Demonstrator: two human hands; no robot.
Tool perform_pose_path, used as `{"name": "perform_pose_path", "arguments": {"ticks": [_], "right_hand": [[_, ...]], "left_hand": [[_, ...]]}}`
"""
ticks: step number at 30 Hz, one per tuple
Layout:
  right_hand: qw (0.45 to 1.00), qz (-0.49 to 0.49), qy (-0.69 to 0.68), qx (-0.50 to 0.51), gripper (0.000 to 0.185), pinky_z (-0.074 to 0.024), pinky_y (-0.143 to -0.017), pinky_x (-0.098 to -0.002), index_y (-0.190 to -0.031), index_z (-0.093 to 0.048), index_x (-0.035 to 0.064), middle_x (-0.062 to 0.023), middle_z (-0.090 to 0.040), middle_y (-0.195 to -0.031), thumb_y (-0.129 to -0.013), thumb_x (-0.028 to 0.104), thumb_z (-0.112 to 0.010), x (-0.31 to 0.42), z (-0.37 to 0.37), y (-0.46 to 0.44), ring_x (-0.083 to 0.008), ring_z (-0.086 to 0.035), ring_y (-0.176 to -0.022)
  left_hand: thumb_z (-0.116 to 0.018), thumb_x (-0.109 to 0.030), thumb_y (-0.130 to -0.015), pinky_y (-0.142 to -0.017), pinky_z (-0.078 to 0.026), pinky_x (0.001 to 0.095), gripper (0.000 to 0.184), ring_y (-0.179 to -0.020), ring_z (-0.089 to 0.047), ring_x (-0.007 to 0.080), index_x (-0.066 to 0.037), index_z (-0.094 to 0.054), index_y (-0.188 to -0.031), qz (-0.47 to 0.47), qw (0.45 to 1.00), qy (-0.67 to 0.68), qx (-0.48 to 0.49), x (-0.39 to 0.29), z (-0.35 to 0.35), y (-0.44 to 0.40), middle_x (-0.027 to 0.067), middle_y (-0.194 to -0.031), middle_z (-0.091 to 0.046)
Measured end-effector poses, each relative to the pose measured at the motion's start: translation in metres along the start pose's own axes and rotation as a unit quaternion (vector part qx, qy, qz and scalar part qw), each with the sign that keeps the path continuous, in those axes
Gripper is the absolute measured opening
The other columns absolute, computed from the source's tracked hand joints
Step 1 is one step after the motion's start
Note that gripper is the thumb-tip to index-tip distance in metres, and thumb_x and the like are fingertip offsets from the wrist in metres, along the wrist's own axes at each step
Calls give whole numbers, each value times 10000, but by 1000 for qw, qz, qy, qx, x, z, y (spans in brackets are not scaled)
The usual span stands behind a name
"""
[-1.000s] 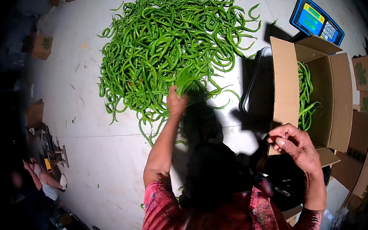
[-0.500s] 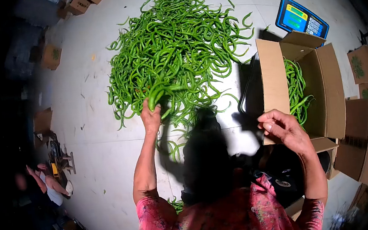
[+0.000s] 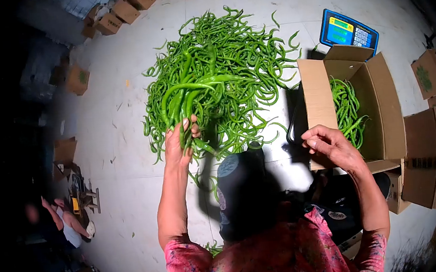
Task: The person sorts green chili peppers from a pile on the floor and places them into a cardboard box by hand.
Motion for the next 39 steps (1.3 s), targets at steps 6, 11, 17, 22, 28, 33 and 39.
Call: {"name": "perform_pose_path", "arguments": {"ticks": [6, 11, 17, 22, 28, 33, 39], "right_hand": [[999, 19, -46, 6, 241, -453, -733, -227, -1093, -608, 26, -2, -613, -888, -930, 203, -606, 8, 3, 1, -78, -543, -784], [979, 123, -160, -1, 534, -446, -928, -302, -1364, -405, 21, -109, -571, -1228, -911, 200, -624, 44, 15, 5, -160, -548, -1053], [930, 208, -299, -53, 648, -455, -836, -268, -1414, -350, 72, -56, -537, -1228, -890, 291, -662, 60, 27, 4, -149, -533, -1085], [903, 217, -366, -54, 500, -466, -755, -236, -1292, -460, 88, -11, -588, -1079, -892, 308, -662, 52, 39, 6, -104, -554, -984], [905, 224, -351, -84, 425, -506, -740, -253, -1193, -497, 87, -33, -580, -1110, -862, 247, -710, 45, 58, 11, -113, -569, -993], [904, 213, -362, -80, 480, -520, -796, -269, -1280, -458, 43, -99, -555, -1219, -927, 334, -604, 38, 61, 10, -159, -565, -1076], [835, 218, -505, -16, 564, -493, -916, -363, -1357, -413, 13, -192, -518, -1292, -1008, 451, -345, 40, 54, 4, -232, -535, -1144]], "left_hand": [[-629, -109, -876, -596, -447, 278, 262, -689, -582, 164, 1, -562, -1104, 12, 996, -26, 80, -18, -93, 16, 117, -928, -642], [-637, -133, -859, -605, -458, 283, 325, -684, -585, 160, 1, -556, -1145, 55, 989, -56, 129, 7, -159, 36, 113, -925, -651], [-671, -111, -814, -640, -494, 280, 409, -734, -593, 159, -16, -515, -1181, 200, 962, -78, 168, 90, -205, 72, 98, -923, -632], [-676, -139, -829, -725, -535, 302, 378, -819, -630, 169, -24, -545, -1165, 243, 949, -65, 187, 107, -217, 81, 92, -965, -651], [-668, -164, -844, -678, -537, 304, 365, -789, -632, 158, -27, -548, -1160, 250, 948, -80, 180, 119, -227, 72, 86, -966, -650], [-647, -113, -840, -653, -544, 321, 393, -804, -638, 180, -19, -523, -1201, 227, 963, -42, 140, 127, -224, 65, 108, -1004, -644], [-635, -88, -833, -725, -469, 331, 405, -851, -540, 214, -18, -496, -1207, 204, 961, 35, 185, 123, -228, 67, 97, -1042, -584]]}}
Point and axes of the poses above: each hand's wrist, its own y-axis away from the middle knuckle, its own z-axis out of the back of the hand, x = y × z, the point moved 9 cm from there along -y, towards the middle knuckle
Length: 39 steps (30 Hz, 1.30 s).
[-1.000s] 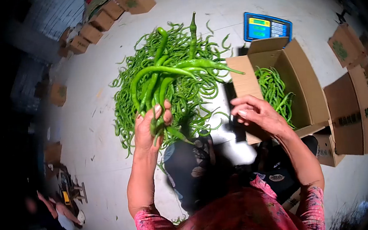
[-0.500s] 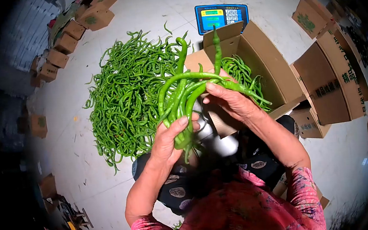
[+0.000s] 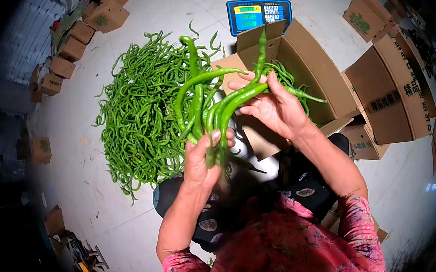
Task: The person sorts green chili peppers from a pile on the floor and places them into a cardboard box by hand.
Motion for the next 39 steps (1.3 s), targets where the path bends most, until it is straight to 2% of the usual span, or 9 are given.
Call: {"name": "perform_pose_path", "arguments": {"ticks": [7, 8, 13, 14, 18, 23, 34, 36, 39], "right_hand": [[998, -6, -67, 6, 596, -427, -1007, -462, -1369, -402, 4, -261, -507, -1300, -1009, 468, -302, 13, -11, 1, -318, -515, -1196], [998, -6, -61, 11, 605, -394, -1036, -481, -1376, -395, -2, -264, -499, -1308, -1010, 469, -289, 17, -9, 0, -334, -493, -1226], [998, 18, -51, -12, 548, -399, -1045, -456, -1351, -423, -11, -243, -535, -1273, -1018, 414, -330, 40, 11, -1, -312, -499, -1230], [997, 35, -35, -60, 477, -492, -919, -413, -1277, -489, 12, -235, -577, -1214, -1009, 394, -390, 45, 16, 2, -289, -581, -1113], [996, 37, 9, -78, 379, -523, -813, -361, -1179, -549, 11, -141, -668, -933, -982, 332, -502, 49, 44, 2, -227, -655, -876], [985, -15, 123, -118, 217, -409, -481, -195, -1042, -572, 21, 0, -564, -705, -937, 211, -592, 27, 40, 6, -54, -466, -515], [954, -70, 284, -64, 158, -374, -541, -211, -875, -662, 86, 15, -619, -765, -846, 236, -700, -11, -1, 14, -48, -507, -608], [969, -46, 222, -99, 143, -428, -616, -234, -914, -632, 65, -19, -622, -828, -889, 206, -639, -1, 15, 11, -86, -533, -695], [995, -40, 35, -87, 170, -464, -748, -285, -980, -594, 30, -57, -588, -876, -945, 189, -546, 15, 35, 7, -158, -574, -829]], "left_hand": [[-673, -248, -802, -754, -418, 297, 544, -836, -497, 157, 11, -494, -1245, 13, 999, 44, 29, 0, -12, 7, 81, -1061, -568], [-638, -126, -836, -798, -457, 334, 433, -869, -561, 201, 16, -513, -1225, 18, 989, 119, 83, 0, -7, 4, 167, -1096, -599], [-622, -86, -851, -737, -461, 341, 331, -824, -559, 199, 28, -550, -1153, -29, 995, 92, 28, -10, 13, 1, 152, -1014, -620], [-623, -80, -853, -733, -463, 342, 326, -822, -562, 199, 28, -551, -1152, -33, 995, 91, 22, -11, 15, 1, 151, -1006, -622], [-619, -54, -861, -724, -476, 337, 327, -827, -569, 196, 13, -544, -1172, -35, 996, 87, 10, -11, 19, 1, 149, -1005, -624], [-614, -95, -831, -729, -460, 312, 325, -823, -532, 172, 24, -561, -1128, -34, 998, 45, -4, -7, 14, 0, 115, -996, -618], [-624, 1, -836, -792, -552, 331, 299, -915, -624, 185, -19, -570, -1130, -43, 996, -40, -68, 12, 5, -4, 91, -1025, -630], [-630, -47, -858, -822, -525, 336, 274, -910, -593, 175, -24, -560, -1122, -69, 995, -27, -64, 0, 12, -6, 67, -997, -604], [-603, -96, -897, -691, -441, 300, 252, -724, -479, 120, -16, -548, -1129, -68, 996, 65, -11, -12, 15, -8, 25, -841, -551]]}}
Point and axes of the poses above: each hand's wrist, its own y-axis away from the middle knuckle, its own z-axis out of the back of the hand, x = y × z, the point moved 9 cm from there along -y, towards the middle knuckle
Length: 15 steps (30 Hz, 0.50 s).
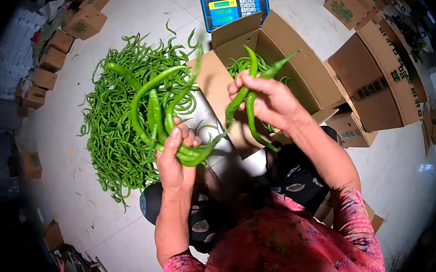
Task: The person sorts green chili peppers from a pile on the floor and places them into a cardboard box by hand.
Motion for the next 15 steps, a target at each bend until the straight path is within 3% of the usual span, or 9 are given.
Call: {"name": "perform_pose_path", "arguments": {"ticks": [1, 5, 10, 12, 15], "right_hand": [[997, 15, -54, 52, 201, -497, -762, -310, -1065, -589, 21, -104, -656, -945, -952, 179, -536, 8, -3, -2, -185, -635, -893], [995, 30, -30, 87, 300, -491, -764, -329, -1204, -529, -11, -101, -624, -917, -953, 155, -532, 36, -6, 4, -166, -582, -793], [992, 80, 86, 44, 353, -553, -703, -264, -1246, -499, -41, -114, -649, -938, -969, 177, -515, 64, 8, -1, -107, -616, -742], [980, 89, 170, -46, 414, -538, -693, -252, -1309, -449, -55, -82, -634, -932, -973, 180, -508, 74, 21, -1, -84, -578, -743], [950, 14, 298, -95, 482, -527, -770, -273, -1334, -406, -74, -145, -612, -1071, -952, 183, -551, 63, 60, -21, -151, -601, -875]], "left_hand": [[-593, -120, -910, -658, -412, 280, 260, -690, -439, 106, -21, -534, -1142, 2, 1000, 12, -8, -2, -2, 2, 3, -804, -520], [-565, -201, -947, -641, -384, 273, 264, -656, -420, 104, -27, -529, -1142, 9, 999, 29, 40, -2, -6, 4, -10, -759, -480], [-574, -187, -935, -642, -384, 282, 274, -654, -422, 108, -17, -525, -1144, 7, 999, 17, 36, -3, -6, 5, -1, -746, -480], [-581, -182, -927, -642, -384, 285, 283, -654, -423, 110, -12, -524, -1147, 10, 999, 19, 36, -2, -6, 6, 4, -744, -482], [-588, -178, -920, -642, -382, 288, 295, -653, -424, 112, -9, -522, -1152, 14, 999, 16, 31, -2, -7, 8, 10, -742, -482]]}}
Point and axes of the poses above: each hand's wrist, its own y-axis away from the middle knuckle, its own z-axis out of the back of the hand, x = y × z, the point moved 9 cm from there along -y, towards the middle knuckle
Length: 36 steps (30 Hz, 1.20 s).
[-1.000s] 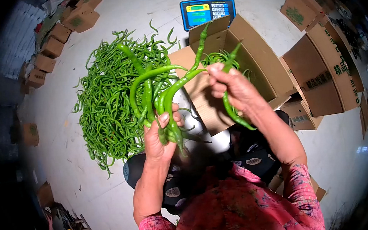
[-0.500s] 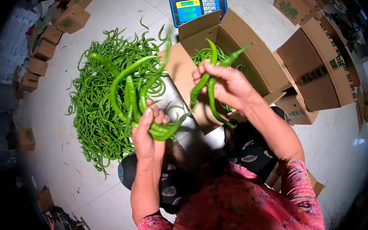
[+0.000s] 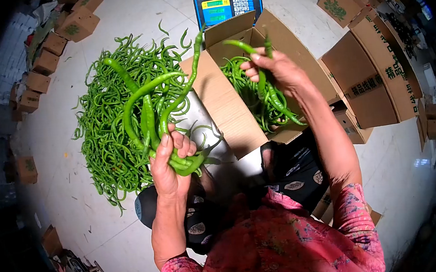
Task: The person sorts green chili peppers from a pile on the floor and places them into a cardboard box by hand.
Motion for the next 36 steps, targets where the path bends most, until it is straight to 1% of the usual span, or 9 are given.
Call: {"name": "perform_pose_path", "arguments": {"ticks": [2, 3, 5, 11, 17, 24, 28, 31, 36], "right_hand": [[988, -7, 142, -53, 642, -450, -974, -337, -1387, -344, -69, -210, -525, -1279, -899, 231, -635, -24, 12, -10, -258, -559, -1116], [953, -19, 290, -91, 720, -301, -1095, -370, -1402, -362, -29, -222, -468, -1370, -833, 277, -680, -31, 25, -14, -308, -416, -1297], [823, 97, 522, -201, 700, -379, -1038, -366, -1381, -409, -10, -212, -501, -1342, -812, 281, -695, -16, 38, -10, -302, -494, -1236], [976, -31, 183, 118, 586, -484, -906, -341, -1346, -446, -12, -143, -558, -1261, -878, 274, -653, -21, -64, 18, -222, -579, -1096], [945, 10, -245, 215, 367, -537, -711, -212, -1246, -489, -15, -117, -585, -1161, -970, 220, -542, -14, -124, 28, -119, -622, -868], [980, 65, -187, 28, 202, -509, -513, -117, -1009, -608, 8, -76, -677, -874, -927, 193, -614, 11, -56, 20, -27, -603, -596], [990, 101, -93, -35, 184, -441, -462, -111, -917, -616, 66, -19, -648, -782, -894, 243, -664, 29, -14, 21, 5, -535, -547], [976, 58, 170, -126, 198, -442, -558, -183, -881, -621, 89, -2, -636, -767, -871, 276, -686, 33, 23, 17, -48, -525, -571], [893, 171, 388, -152, 356, -490, -814, -384, -1049, -632, -29, -165, -679, -935, -897, 291, -605, 39, 5, 30, -255, -638, -906]], "left_hand": [[-588, -180, -919, -642, -381, 289, 300, -653, -424, 113, -9, -521, -1156, 0, 1000, -3, 0, 0, 1, 0, 10, -744, -480], [-584, -188, -922, -641, -379, 290, 297, -650, -424, 112, -14, -522, -1154, 6, 1000, 15, 14, 1, 0, -1, 10, -749, -484], [-532, -219, -956, -645, -368, 256, 267, -645, -380, 94, -49, -514, -1161, 6, 999, -1, 31, -1, -5, 1, -13, -764, -419], [-532, -257, -956, -593, -351, 257, 259, -606, -386, 89, -67, -529, -1132, 27, 999, -11, 17, 5, -4, 5, -23, -732, -429], [-543, -328, -952, -589, -313, 264, 308, -604, -373, 93, -78, -524, -1131, 72, 997, -41, -9, 28, 0, 7, -27, -706, -421], [-582, -245, -936, -691, -449, 310, 297, -738, -530, 136, -70, -534, -1172, 54, 992, -57, -100, 26, 13, 3, 27, -850, -590], [-579, -239, -940, -711, -483, 303, 318, -733, -551, 141, -39, -525, -1183, 56, 993, -100, -22, 26, 15, 1, 31, -813, -586], [-584, -246, -940, -628, -447, 279, 340, -672, -515, 122, -20, -524, -1186, 58, 988, -140, -31, 26, 6, 4, 20, -778, -564], [-620, -209, -909, -621, -424, 278, 381, -639, -479, 127, 1, -514, -1209, 71, 988, -138, -16, 28, 2, 0, 26, -745, -516]]}}
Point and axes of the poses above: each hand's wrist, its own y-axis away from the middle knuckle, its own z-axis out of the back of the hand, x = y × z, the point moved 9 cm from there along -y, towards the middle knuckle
